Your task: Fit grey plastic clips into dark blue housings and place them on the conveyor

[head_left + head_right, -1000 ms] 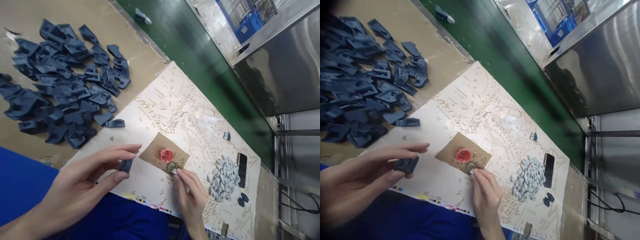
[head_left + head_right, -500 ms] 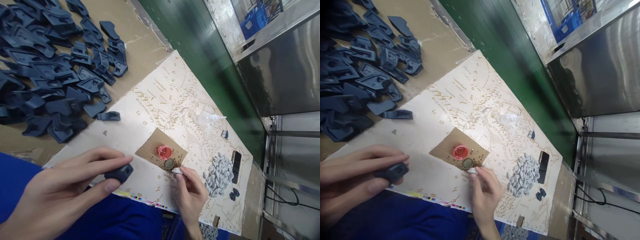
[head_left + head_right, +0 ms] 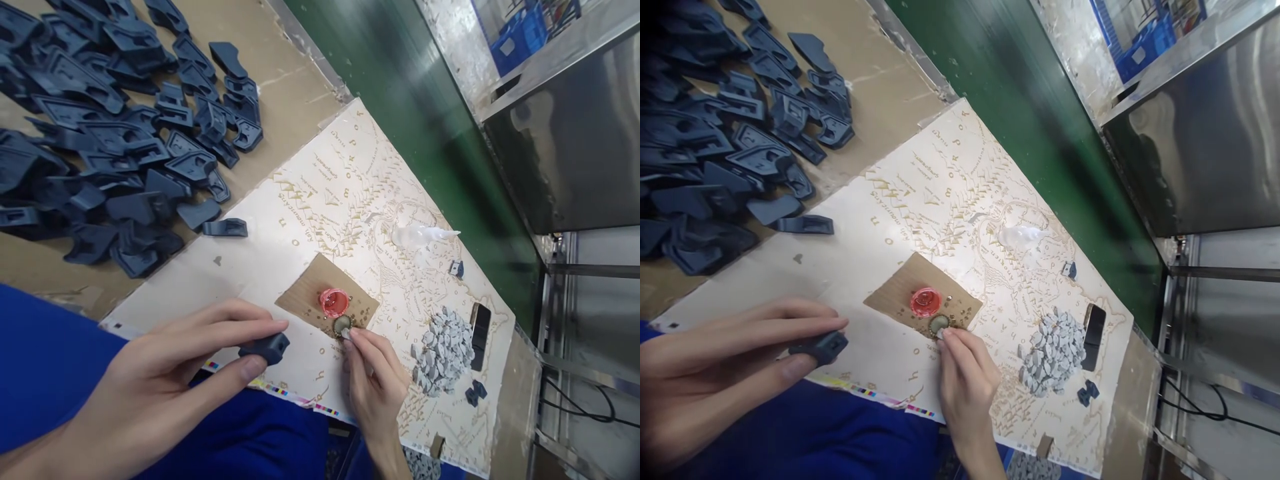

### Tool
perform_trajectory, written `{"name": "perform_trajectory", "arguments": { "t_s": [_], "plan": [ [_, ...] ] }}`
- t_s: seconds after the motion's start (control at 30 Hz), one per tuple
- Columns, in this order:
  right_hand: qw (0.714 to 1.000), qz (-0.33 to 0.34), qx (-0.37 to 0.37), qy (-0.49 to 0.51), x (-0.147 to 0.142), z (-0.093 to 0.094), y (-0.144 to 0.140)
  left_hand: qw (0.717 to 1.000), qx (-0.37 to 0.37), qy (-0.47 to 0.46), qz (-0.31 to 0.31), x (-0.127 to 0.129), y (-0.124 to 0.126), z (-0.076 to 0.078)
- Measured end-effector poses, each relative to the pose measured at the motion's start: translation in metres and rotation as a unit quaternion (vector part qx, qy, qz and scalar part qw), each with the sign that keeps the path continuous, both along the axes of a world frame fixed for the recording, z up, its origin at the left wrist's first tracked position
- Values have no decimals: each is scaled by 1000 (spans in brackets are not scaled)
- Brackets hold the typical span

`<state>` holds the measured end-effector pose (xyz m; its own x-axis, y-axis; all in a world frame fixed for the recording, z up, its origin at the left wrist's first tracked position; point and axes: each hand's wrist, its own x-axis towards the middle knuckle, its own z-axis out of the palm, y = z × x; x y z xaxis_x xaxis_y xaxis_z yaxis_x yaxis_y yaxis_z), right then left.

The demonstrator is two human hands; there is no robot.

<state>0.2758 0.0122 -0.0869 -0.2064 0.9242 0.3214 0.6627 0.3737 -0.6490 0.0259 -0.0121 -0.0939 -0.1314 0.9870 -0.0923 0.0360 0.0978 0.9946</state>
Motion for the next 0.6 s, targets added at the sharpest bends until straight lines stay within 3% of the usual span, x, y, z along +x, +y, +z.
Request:
{"name": "perform_trajectory", "arguments": {
  "t_s": [0.13, 0.3, 0.43, 0.5, 0.6],
  "plan": [
    [1000, 4, 6, -7, 0, 0, 0, 998, -43, 11, 46, 7, 0, 9],
    [1000, 2, -7, 10, 0, 0, 1, 997, -50, 19, 49, 11, 2, 17],
    [988, -88, -68, 103, 1, 3, -5, 999, -39, 10, 35, 8, -3, 10],
    [951, -156, -165, 210, 1, 9, -7, 1000, -22, -11, 4, 9, -3, 5],
    [852, -192, -300, 384, -3, 20, -8, 998, 4, -44, -54, 20, 6, 4]
  ]
}}
